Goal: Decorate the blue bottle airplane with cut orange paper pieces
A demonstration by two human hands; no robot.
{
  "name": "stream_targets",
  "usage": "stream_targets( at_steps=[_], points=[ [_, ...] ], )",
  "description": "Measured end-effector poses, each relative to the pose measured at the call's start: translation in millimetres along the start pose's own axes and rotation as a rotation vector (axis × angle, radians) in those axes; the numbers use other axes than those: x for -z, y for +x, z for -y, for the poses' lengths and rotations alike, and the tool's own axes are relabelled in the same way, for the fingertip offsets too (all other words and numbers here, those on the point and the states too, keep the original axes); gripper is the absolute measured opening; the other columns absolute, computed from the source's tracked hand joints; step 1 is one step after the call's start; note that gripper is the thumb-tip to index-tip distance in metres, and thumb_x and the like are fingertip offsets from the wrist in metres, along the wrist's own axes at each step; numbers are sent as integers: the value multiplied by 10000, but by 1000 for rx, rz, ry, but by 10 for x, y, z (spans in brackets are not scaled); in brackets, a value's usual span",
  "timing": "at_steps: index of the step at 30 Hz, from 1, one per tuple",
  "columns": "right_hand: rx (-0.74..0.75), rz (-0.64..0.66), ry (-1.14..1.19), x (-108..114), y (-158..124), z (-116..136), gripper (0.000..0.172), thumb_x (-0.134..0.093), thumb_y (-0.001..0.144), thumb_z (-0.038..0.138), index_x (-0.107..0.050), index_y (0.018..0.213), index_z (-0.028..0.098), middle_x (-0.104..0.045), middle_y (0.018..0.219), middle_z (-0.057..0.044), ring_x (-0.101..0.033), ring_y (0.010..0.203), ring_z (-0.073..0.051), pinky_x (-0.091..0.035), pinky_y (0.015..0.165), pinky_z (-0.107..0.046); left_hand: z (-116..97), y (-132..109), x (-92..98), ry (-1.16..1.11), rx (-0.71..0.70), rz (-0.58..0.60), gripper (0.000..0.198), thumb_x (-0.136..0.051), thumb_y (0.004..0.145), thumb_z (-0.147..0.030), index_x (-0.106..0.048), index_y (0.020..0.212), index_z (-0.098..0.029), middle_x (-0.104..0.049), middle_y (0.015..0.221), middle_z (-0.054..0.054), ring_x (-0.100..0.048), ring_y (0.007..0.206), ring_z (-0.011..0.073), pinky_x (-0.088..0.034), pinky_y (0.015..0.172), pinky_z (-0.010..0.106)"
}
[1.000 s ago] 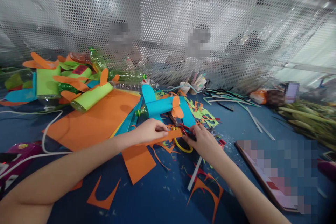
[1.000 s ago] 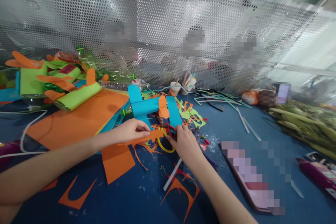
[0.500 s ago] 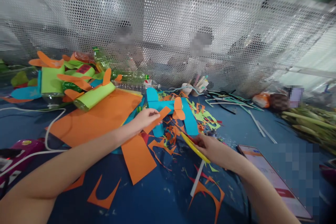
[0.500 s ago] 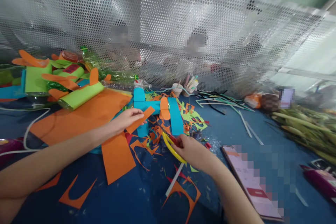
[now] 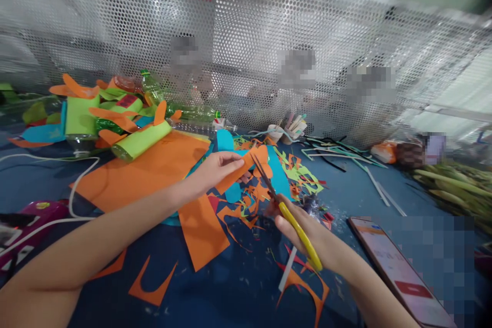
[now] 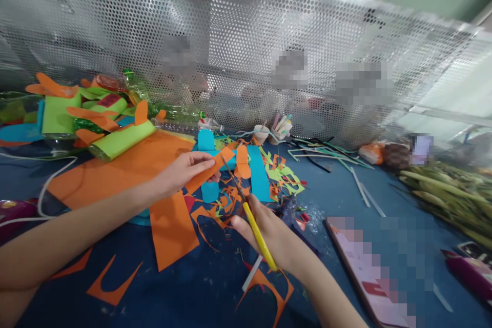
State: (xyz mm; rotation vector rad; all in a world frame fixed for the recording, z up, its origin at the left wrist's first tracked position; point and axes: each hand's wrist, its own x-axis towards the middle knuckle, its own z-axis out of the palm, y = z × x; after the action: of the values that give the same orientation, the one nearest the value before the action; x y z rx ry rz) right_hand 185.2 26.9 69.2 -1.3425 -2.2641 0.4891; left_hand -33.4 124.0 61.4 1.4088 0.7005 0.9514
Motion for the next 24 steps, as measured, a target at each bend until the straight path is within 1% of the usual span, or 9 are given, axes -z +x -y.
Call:
stream_targets(
  at_steps=[1, 3, 5, 7, 9, 11, 14, 18, 24],
  points=[
    [3, -28, -20, -10, -9, 23, 346, -388, 885, 431, -540, 1079, 188, -670, 931, -118, -644, 864, -260, -535, 738, -398, -21, -7, 4, -1, -15, 6, 212, -580, 824, -354, -610, 839, -146, -694, 767, 46, -665, 742, 171, -528, 751, 332],
    [-27, -60, -48, -14, -26, 50, 329, -353, 896, 453, -553, 947, 196, -664, 816, -91, -644, 739, -237, -545, 657, -375, -45, -12, 18, -9, -45, 1, 203, -575, 830, -349, -609, 842, -149, -696, 779, 42, -665, 742, 164, -526, 753, 322],
    [-75, -55, -67, -2, -37, 63, 362, -297, 910, 474, -513, 771, 219, -622, 672, -49, -604, 587, -200, -528, 552, -340, -57, -10, 32, -19, -71, -33, 192, -571, 832, -342, -599, 835, -153, -694, 779, 36, -663, 730, 155, -524, 753, 316],
    [-108, -39, -79, 10, -35, 74, 389, -262, 918, 473, -459, 683, 233, -580, 589, -22, -565, 504, -177, -498, 490, -316, -65, -9, 40, -17, -77, -62, 185, -566, 835, -339, -593, 840, -156, -694, 778, 35, -661, 728, 154, -523, 756, 318],
    [-107, -35, -96, 6, -18, 86, 359, -277, 916, 452, -485, 722, 233, -590, 597, -19, -570, 504, -178, -487, 483, -310, -71, -14, 40, 12, -52, -40, 182, -560, 836, -332, -602, 841, -155, -696, 768, 40, -664, 729, 161, -525, 747, 321],
    [-87, -26, -114, -16, 5, 96, 318, -300, 916, 420, -516, 783, 228, -616, 632, -26, -593, 533, -186, -486, 494, -307, -72, -24, 33, 60, -19, 17, 179, -558, 834, -325, -618, 828, -156, -698, 744, 42, -667, 708, 164, -530, 713, 316],
    [-43, -15, -136, -60, 28, 104, 287, -324, 917, 391, -528, 800, 224, -639, 671, -38, -621, 574, -192, -489, 506, -305, -57, -42, 17, 128, 5, 90, 174, -560, 829, -319, -637, 801, -166, -700, 718, 35, -663, 658, 155, -532, 664, 303],
    [-4, -27, -152, -86, 34, 108, 268, -337, 914, 371, -535, 816, 220, -650, 699, -51, -641, 604, -202, -509, 540, -321, -41, -52, -14, 156, 17, 122, 157, -570, 817, -302, -647, 793, -168, -703, 726, 36, -667, 654, 157, -538, 667, 310],
    [-39, 3, -154, -88, 52, 113, 301, -310, 915, 408, -528, 851, 210, -659, 742, -78, -654, 640, -227, -516, 566, -347, -72, -59, -41, 205, 27, 135, 152, -561, 817, -286, -643, 774, -165, -706, 734, 35, -678, 680, 163, -545, 694, 314]
  ],
)
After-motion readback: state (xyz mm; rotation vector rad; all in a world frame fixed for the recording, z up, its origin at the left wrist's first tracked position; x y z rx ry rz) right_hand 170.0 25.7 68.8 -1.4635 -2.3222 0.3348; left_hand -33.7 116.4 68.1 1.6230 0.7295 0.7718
